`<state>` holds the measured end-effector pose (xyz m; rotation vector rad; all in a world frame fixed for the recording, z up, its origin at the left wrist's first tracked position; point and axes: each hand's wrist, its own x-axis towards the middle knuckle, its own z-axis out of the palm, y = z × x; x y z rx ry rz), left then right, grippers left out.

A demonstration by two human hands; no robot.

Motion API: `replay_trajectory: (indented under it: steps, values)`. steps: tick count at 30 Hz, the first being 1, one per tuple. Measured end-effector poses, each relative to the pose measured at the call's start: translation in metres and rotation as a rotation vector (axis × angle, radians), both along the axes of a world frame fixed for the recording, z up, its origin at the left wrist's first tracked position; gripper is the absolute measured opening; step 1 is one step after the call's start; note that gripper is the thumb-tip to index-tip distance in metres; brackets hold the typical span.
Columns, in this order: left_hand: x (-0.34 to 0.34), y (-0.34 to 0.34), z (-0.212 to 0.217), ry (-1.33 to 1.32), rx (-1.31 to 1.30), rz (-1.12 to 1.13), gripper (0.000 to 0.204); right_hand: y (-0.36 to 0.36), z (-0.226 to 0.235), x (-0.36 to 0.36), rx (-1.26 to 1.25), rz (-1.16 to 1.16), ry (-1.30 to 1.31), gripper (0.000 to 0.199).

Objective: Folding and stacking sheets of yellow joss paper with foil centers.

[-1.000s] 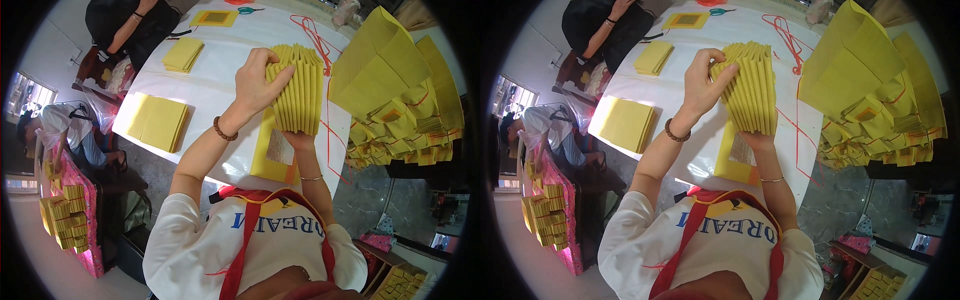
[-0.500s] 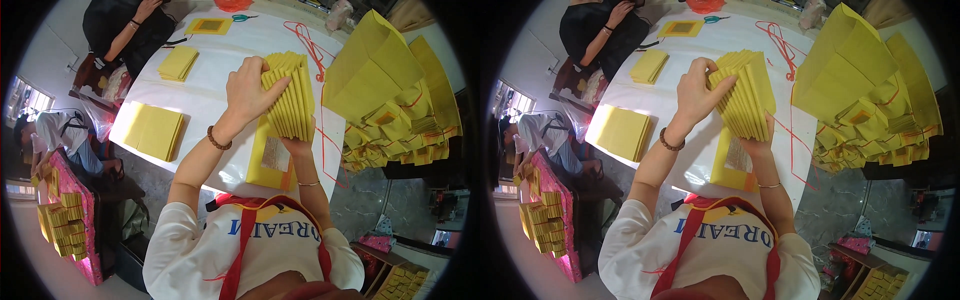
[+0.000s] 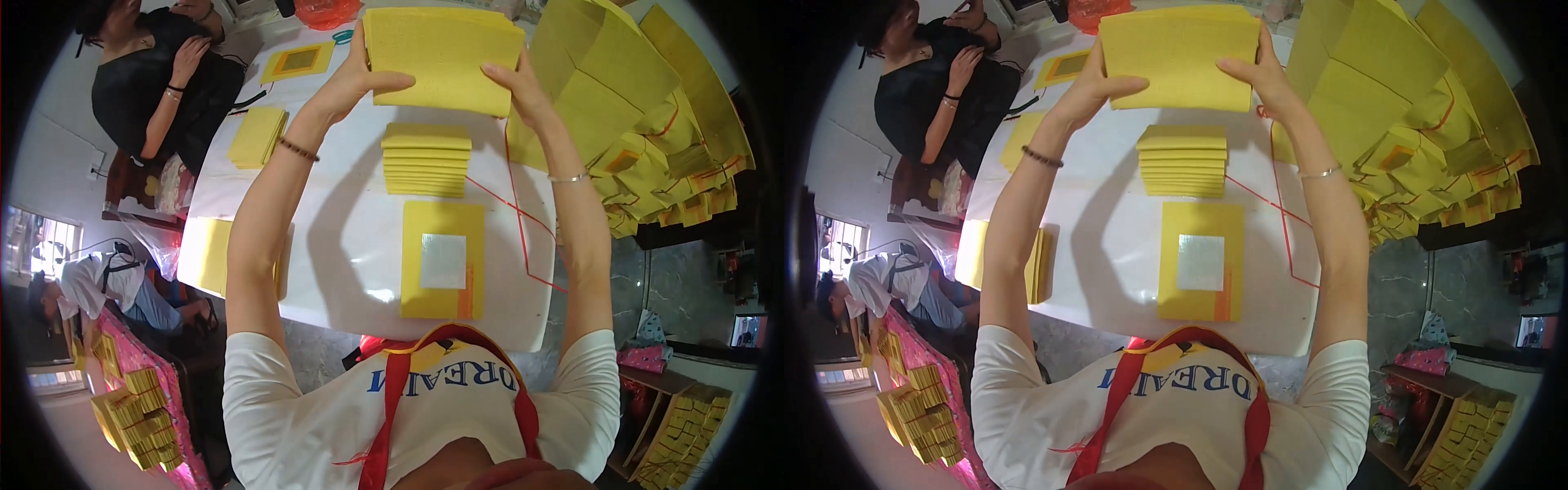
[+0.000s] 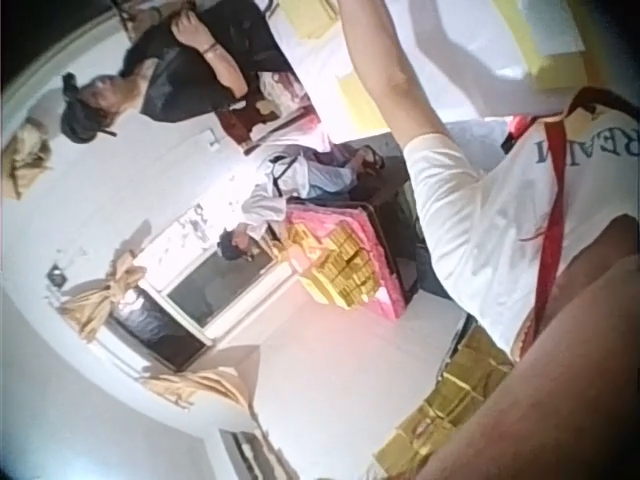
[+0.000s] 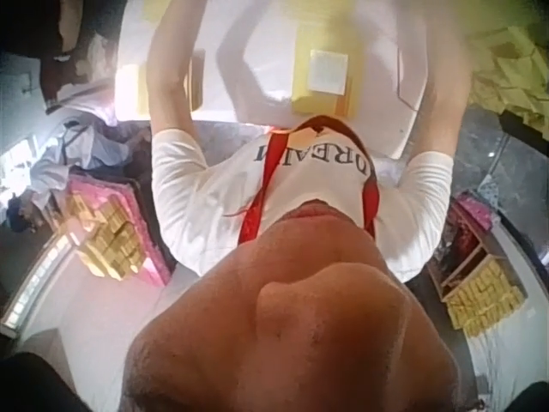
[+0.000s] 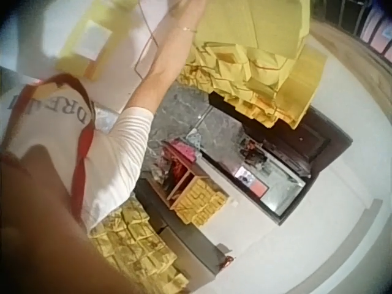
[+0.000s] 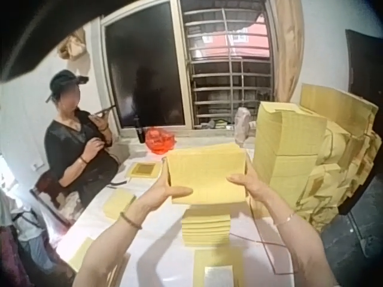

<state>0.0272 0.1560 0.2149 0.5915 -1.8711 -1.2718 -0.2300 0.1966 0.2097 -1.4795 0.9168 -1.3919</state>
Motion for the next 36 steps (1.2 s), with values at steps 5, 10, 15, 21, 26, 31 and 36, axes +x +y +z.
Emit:
replay_trajectory:
  steps: [5,10,15,21,26,31,36]
  values:
    - [-0.017,-0.079,-0.061,-0.027,-0.015,0.049,0.130,-0.064,-0.042,-0.024,0.057,0.008,0.128,0.102]
    - [-0.024,-0.121,-0.146,-0.084,0.103,0.042,0.127,-0.090,-0.115,-0.022,0.258,0.008,0.239,0.102]
    - [-0.035,-0.135,-0.223,-0.066,0.362,0.009,0.115,-0.106,-0.208,-0.035,0.370,0.065,0.144,0.090]
    - [-0.043,-0.151,-0.200,-0.049,0.453,0.022,0.070,-0.116,-0.193,-0.028,0.390,-0.128,0.051,0.073]
    - [-0.066,-0.166,-0.170,-0.293,0.809,-0.145,0.048,-0.104,-0.164,-0.037,0.673,-0.104,-0.550,0.056]
    - [-0.087,-0.152,-0.150,-0.207,0.771,-0.092,0.058,-0.100,-0.165,-0.047,0.683,-0.106,-0.671,0.048]
    - [-0.070,-0.164,-0.115,-0.083,0.396,0.032,0.081,-0.103,-0.166,-0.038,0.248,-0.044,-0.382,0.072]
